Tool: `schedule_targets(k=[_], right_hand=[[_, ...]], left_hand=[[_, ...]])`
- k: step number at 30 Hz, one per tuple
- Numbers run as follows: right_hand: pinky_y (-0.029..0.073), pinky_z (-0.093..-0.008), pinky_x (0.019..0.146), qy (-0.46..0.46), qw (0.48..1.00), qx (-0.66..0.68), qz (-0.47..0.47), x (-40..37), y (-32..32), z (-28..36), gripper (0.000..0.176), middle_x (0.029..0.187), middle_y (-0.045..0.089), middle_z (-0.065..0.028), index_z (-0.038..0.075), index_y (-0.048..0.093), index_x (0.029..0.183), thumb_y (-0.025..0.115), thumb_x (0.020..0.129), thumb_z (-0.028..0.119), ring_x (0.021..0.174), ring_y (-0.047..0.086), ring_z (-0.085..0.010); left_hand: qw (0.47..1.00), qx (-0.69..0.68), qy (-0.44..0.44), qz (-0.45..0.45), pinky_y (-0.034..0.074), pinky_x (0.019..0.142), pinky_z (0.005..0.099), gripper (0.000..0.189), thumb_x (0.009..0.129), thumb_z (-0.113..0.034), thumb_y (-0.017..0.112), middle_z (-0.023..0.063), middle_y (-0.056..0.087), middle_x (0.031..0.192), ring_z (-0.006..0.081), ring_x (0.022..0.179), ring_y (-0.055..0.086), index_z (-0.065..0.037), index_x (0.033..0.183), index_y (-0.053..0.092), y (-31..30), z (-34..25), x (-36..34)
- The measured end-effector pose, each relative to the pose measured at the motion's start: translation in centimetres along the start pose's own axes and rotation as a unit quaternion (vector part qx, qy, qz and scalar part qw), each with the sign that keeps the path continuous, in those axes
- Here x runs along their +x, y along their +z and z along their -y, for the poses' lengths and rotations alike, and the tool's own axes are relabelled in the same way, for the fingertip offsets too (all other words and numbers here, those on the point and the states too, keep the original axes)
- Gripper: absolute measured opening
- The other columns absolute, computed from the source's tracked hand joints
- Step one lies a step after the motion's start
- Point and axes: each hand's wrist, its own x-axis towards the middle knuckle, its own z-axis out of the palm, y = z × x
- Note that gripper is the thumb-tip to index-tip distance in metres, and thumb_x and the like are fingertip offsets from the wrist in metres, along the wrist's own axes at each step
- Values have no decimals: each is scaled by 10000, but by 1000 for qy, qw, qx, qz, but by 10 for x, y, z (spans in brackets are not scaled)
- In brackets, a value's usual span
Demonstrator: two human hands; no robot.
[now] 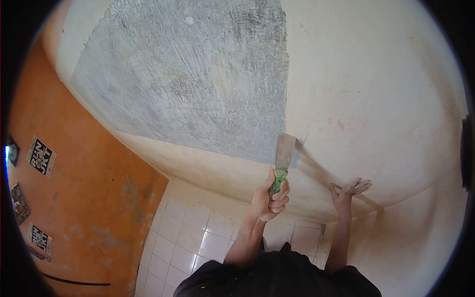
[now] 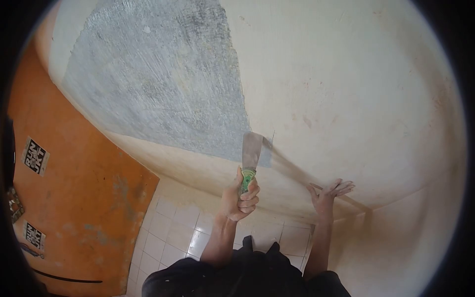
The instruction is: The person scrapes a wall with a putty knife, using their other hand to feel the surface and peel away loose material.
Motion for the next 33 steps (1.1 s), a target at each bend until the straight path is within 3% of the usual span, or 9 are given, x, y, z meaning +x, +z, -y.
schedule_targets(k=[2, 5, 7, 10, 17, 21, 26, 28, 33], right_hand=[[-146, -699, 958, -4, 1000, 3, 1, -3, 2, 3, 1215, 1359, -296, -401, 19, -243, 1397, 660, 777, 544, 1255, -299, -563], [-141, -703, 957, -6, 1000, 7, -8, 3, -1, -1, 1214, 1364, -300, -392, 37, -240, 1404, 660, 772, 553, 1255, -296, -565], [-134, -704, 960, -3, 1000, 0, -1, 0, 0, 2, 1220, 1361, -306, -392, 34, -236, 1404, 665, 767, 555, 1257, -293, -565], [-128, -705, 963, -13, 1000, -7, -3, 0, 0, 0, 1226, 1361, -309, -390, 37, -235, 1406, 670, 762, 555, 1262, -285, -565], [-130, -701, 965, -16, 1000, -9, -13, -4, 0, 2, 1224, 1359, -309, -392, 31, -226, 1408, 667, 760, 560, 1269, -275, -562], [-132, -702, 963, -11, 1000, -2, 11, -5, -1, 0, 1223, 1358, -308, -394, 23, -223, 1407, 662, 761, 567, 1265, -282, -562], [-128, -703, 963, -18, 1000, -12, -9, -3, 1, 1, 1216, 1362, -306, -391, 23, -220, 1408, 662, 765, 560, 1263, -283, -566], [-123, -702, 967, -10, 1000, -7, 7, -3, 1, -1, 1211, 1368, -306, -383, 21, -220, 1407, 662, 769, 551, 1260, -284, -568], [-120, -667, 997, -12, 1000, -17, 14, -1, -1, -4, 1181, 1363, -300, -393, 45, -213, 1418, 655, 785, 535, 1274, -305, -529]], left_hand=[[999, -1, 14, -29, 113, 300, 170, 533, 951, -565, 289, -50, 301, 543, 18, 376, 182, -90, 769, 448, -6, 4, -7], [999, -47, -5, -3, 114, 300, 172, 539, 949, -569, 289, -52, 304, 542, 20, 374, 186, -86, 770, 446, -6, 6, -7], [996, -51, -25, 66, 112, 302, 171, 544, 947, -574, 287, -53, 305, 538, 22, 371, 192, -86, 767, 449, 0, -2, 2], [1000, -9, 20, -4, 113, 300, 171, 548, 947, -575, 289, -56, 303, 534, 20, 370, 198, -84, 762, 448, -6, 3, 4], [999, 11, -31, 10, 116, 301, 169, 548, 947, -576, 287, -61, 297, 531, 17, 373, 193, -87, 752, 443, 1, 0, -1], [999, 21, -2, -33, 120, 300, 173, 543, 952, -566, 291, -59, 299, 527, 20, 374, 197, -84, 760, 453, -10, 10, -8], [999, 1, -26, 27, 131, 304, 178, 541, 953, -562, 296, -59, 303, 530, 24, 378, 196, -82, 756, 451, 12, -3, 8], [997, 47, 32, 43, 138, 308, 176, 544, 949, -567, 302, -58, 306, 530, 29, 381, 201, -83, 747, 446, 36, -15, 16], [999, -33, -14, -1, 163, 316, 169, 555, 938, -582, 299, -50, 308, 545, 40, 391, 227, -79, 767, 459, -22, 17, 7]])
